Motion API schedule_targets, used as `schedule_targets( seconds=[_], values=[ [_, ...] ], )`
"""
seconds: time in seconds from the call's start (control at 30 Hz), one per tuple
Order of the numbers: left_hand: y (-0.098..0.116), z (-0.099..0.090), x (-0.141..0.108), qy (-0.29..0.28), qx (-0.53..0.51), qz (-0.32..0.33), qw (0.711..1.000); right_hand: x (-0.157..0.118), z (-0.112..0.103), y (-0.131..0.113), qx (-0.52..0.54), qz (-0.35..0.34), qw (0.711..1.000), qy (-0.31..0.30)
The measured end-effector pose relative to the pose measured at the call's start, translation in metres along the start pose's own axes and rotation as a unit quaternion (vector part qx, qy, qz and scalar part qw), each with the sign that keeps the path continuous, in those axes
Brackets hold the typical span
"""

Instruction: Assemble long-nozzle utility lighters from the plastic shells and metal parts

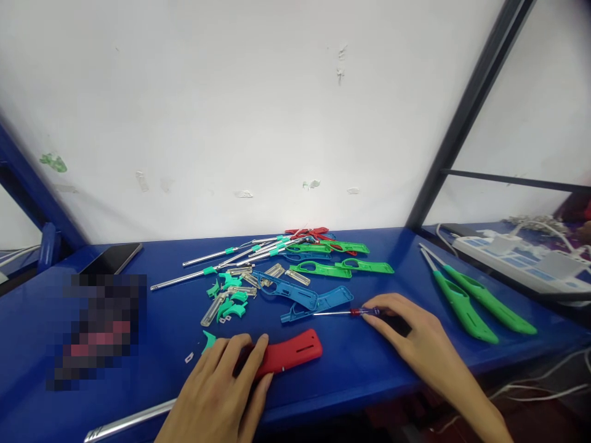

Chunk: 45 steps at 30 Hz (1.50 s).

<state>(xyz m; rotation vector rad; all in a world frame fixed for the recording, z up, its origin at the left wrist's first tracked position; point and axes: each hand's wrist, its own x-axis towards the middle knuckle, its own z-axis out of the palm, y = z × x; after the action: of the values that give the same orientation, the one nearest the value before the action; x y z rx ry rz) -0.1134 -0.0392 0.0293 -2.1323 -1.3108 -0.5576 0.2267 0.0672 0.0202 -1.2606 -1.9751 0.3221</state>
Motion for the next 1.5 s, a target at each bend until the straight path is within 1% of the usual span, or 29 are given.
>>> schedule_targets(
  seconds=[0.1, 0.23, 0.3, 0.43, 0.53, 0.8, 0.97, 1.07, 1.17, 1.33, 1.5],
  values=[
    [-0.002, 0.000, -0.004, -0.005, -0.007, -0.005, 1.000, 0.000, 0.000, 0.001, 0.000, 0.003, 1.000, -0.006],
    [-0.005, 0.002, -0.010, -0.029, -0.009, -0.009, 0.999, 0.000, 0.001, 0.002, 0.003, 0.001, 1.000, -0.006],
    [-0.005, 0.003, -0.010, -0.033, -0.006, -0.004, 0.999, 0.000, 0.001, 0.003, 0.004, -0.001, 1.000, -0.004],
    [-0.003, 0.002, -0.004, -0.008, 0.010, 0.015, 1.000, 0.000, 0.001, 0.004, 0.003, -0.002, 1.000, -0.003],
    [-0.002, 0.000, 0.000, 0.008, 0.013, 0.015, 1.000, 0.000, 0.002, 0.005, 0.006, 0.001, 1.000, -0.002],
    [-0.003, 0.000, 0.000, 0.018, -0.038, -0.022, 0.999, -0.001, 0.001, 0.003, 0.005, 0.004, 1.000, -0.002],
    [-0.001, 0.004, -0.003, 0.046, -0.058, -0.044, 0.996, -0.001, 0.001, 0.002, 0.010, 0.008, 1.000, -0.005],
    [0.000, 0.005, -0.007, 0.053, -0.067, -0.054, 0.995, -0.001, 0.001, 0.002, 0.007, 0.008, 1.000, 0.000],
    [0.000, 0.006, -0.011, 0.048, -0.084, -0.059, 0.994, -0.001, 0.001, 0.002, 0.008, 0.004, 1.000, 0.002],
    [-0.002, 0.009, -0.013, 0.018, -0.118, -0.074, 0.990, 0.000, 0.002, 0.001, 0.005, 0.007, 1.000, 0.002],
    [-0.002, 0.008, -0.013, 0.008, -0.123, -0.080, 0.989, -0.001, 0.002, 0.001, 0.001, 0.002, 1.000, 0.003]
  ],
)
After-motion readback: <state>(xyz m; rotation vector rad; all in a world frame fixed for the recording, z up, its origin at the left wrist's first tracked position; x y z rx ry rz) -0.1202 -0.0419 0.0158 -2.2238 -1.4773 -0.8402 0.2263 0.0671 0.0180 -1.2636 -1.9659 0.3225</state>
